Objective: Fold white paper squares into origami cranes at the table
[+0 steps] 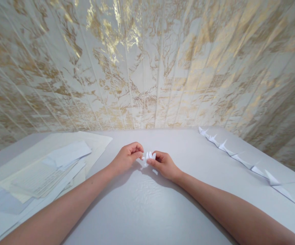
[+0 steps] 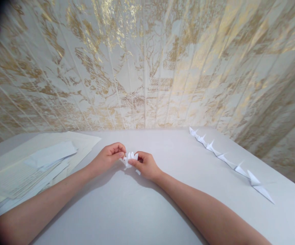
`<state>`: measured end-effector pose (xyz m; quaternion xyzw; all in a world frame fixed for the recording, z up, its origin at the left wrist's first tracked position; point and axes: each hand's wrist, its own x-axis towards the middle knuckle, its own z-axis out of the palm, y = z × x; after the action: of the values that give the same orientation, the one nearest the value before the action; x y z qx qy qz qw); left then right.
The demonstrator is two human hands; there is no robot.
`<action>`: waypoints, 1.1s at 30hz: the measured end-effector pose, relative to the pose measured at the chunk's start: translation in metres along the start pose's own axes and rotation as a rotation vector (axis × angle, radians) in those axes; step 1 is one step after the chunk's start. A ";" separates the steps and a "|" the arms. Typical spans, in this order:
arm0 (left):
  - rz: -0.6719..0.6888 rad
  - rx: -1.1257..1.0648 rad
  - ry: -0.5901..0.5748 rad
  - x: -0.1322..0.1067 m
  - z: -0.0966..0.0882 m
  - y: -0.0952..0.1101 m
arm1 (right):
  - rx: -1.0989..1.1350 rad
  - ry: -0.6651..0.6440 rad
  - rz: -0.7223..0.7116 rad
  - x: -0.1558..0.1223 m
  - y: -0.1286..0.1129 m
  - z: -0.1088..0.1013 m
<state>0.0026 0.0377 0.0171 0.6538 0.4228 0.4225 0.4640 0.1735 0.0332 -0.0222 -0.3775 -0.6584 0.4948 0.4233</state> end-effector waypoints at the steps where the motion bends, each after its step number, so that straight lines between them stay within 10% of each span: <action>1: -0.029 -0.088 0.029 0.001 0.000 -0.002 | 0.012 0.008 0.001 0.000 -0.001 0.000; 10: -0.145 -0.103 -0.084 -0.004 0.013 -0.008 | -0.020 0.069 -0.032 0.001 0.000 -0.001; 33: -0.141 0.016 0.108 -0.010 0.027 -0.011 | -0.156 0.184 -0.155 -0.002 -0.004 -0.002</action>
<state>0.0238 0.0234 -0.0005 0.6024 0.4955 0.4200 0.4639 0.1755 0.0313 -0.0184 -0.4010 -0.6806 0.3713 0.4880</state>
